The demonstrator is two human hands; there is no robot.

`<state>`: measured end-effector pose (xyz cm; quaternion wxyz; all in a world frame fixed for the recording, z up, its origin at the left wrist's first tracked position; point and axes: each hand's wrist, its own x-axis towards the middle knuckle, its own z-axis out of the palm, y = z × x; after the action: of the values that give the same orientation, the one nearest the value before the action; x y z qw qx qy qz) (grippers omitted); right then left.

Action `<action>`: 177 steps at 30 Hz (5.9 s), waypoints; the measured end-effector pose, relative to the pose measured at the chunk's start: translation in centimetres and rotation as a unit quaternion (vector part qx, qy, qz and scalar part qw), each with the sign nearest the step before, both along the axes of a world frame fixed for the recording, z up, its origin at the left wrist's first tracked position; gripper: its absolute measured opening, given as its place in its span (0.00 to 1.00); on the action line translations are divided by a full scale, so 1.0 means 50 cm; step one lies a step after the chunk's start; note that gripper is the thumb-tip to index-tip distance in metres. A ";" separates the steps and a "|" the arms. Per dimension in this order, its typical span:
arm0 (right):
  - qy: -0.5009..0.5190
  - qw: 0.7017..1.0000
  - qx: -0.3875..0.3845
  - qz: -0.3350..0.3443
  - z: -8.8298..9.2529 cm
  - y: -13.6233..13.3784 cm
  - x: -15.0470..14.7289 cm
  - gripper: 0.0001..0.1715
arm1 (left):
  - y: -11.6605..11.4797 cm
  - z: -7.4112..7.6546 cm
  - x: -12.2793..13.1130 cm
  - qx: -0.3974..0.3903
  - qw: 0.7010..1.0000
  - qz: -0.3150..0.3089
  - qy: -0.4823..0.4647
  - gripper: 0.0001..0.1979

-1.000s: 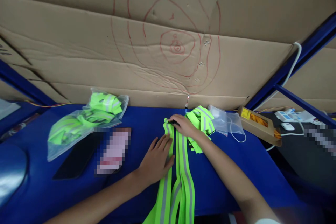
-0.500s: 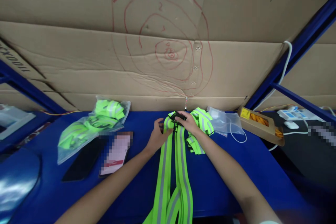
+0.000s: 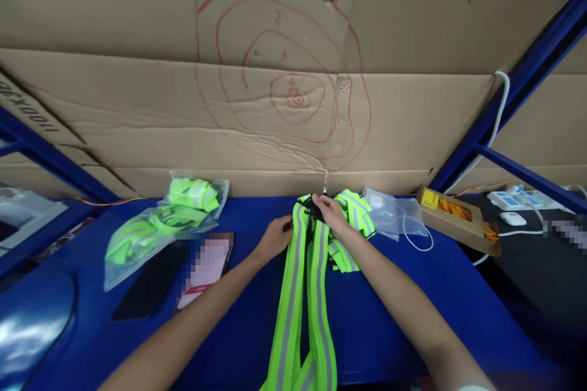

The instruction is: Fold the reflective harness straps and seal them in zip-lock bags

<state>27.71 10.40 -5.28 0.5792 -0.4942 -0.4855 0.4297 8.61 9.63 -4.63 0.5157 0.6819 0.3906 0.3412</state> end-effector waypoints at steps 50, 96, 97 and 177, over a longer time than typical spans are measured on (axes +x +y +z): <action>-0.066 0.995 0.010 -0.074 -0.012 0.017 0.003 0.32 | -0.144 0.004 -0.039 0.053 0.995 0.024 0.084 0.19; -0.241 0.967 0.053 -0.057 -0.038 0.034 0.003 0.26 | -0.119 -0.037 -0.014 0.278 0.927 0.047 0.246 0.17; -0.244 0.967 0.053 -0.055 -0.039 0.034 0.002 0.26 | -0.116 -0.034 -0.011 0.299 0.916 0.040 0.264 0.15; -0.570 0.775 0.145 0.230 0.070 -0.055 -0.029 0.11 | -0.143 -0.057 -0.041 0.399 0.844 -0.200 0.298 0.28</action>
<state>26.26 7.64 -1.76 0.1450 -0.4325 -0.8826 0.1136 6.58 2.49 -7.50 0.1147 0.9610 0.2110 0.1374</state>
